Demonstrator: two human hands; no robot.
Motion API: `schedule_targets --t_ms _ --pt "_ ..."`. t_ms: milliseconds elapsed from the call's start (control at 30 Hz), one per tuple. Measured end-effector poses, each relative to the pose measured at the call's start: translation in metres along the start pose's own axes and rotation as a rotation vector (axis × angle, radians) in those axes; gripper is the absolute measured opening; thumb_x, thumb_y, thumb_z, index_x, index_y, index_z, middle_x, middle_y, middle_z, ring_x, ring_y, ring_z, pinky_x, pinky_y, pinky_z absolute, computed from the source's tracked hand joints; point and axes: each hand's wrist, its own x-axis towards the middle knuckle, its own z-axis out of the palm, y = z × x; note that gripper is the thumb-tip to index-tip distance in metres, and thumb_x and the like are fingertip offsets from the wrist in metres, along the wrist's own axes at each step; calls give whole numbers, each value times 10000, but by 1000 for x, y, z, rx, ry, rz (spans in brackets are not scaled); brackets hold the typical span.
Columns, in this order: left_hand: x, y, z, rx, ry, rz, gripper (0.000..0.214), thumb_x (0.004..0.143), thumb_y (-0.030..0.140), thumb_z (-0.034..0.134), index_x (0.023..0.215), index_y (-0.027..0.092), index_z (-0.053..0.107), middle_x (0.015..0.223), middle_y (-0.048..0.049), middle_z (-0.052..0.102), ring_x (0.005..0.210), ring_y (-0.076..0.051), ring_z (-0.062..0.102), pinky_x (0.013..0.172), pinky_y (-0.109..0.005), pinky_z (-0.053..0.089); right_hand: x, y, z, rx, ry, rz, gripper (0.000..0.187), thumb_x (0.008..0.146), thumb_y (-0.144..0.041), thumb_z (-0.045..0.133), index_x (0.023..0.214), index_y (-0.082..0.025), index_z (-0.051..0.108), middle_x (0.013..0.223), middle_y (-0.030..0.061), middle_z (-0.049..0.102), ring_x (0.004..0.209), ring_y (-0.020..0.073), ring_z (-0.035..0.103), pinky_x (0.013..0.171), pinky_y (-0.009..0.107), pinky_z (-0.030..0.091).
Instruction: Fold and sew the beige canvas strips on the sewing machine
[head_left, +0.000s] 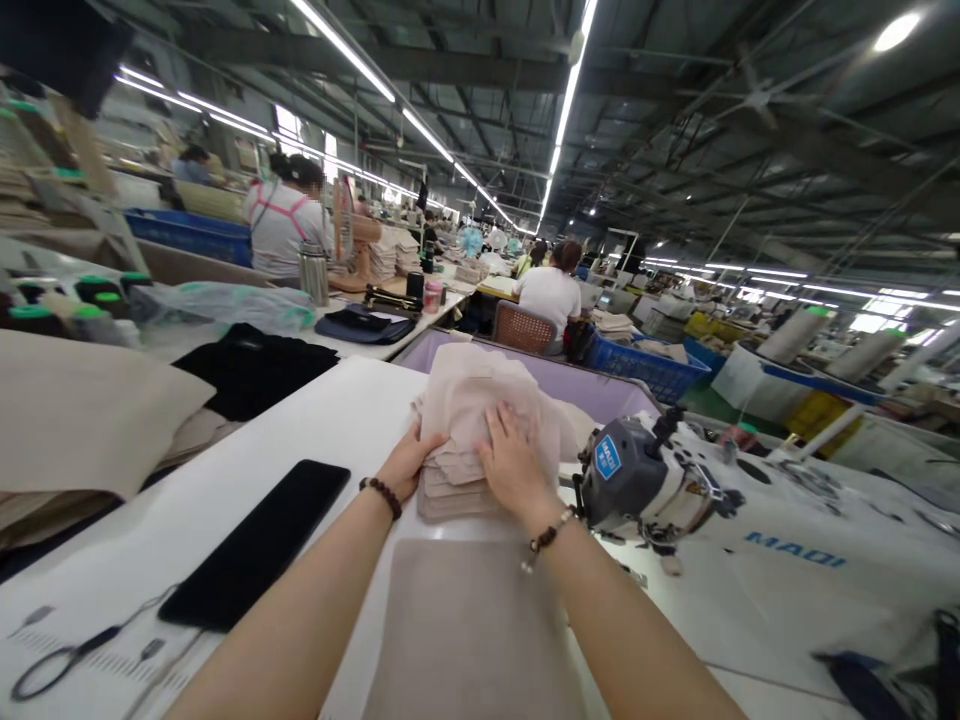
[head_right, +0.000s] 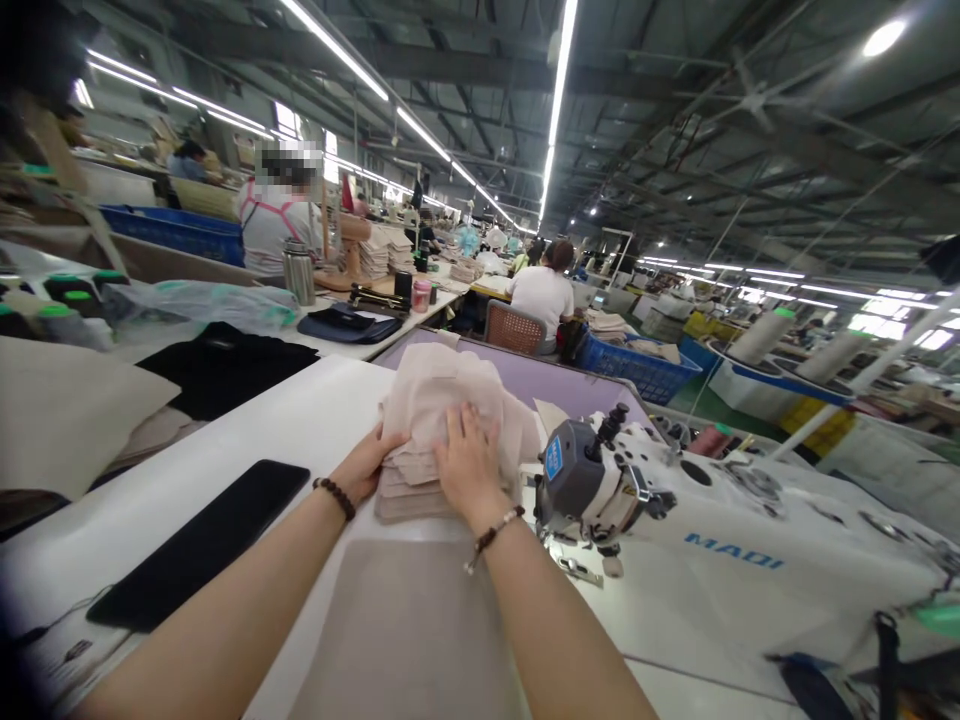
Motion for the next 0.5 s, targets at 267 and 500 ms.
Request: schedule_targets --t_ms 267,500 --pt "4 0 -2 14 20 -27 641 601 151 773 1181 157 500 1092 -130 641 909 -249 649 829 -368 532 12 6 14 -2 18 81 491 934 -363 363 1397 -224 279 1491 73 178 1345 239 167 1014 645 150" --pt "-1 3 5 43 71 -13 562 622 118 731 1144 152 527 954 -106 682 785 -229 670 734 -350 562 -19 0 3 -9 30 -13 480 937 -304 376 1400 -229 273 1492 117 160 1363 245 112 1027 646 65"
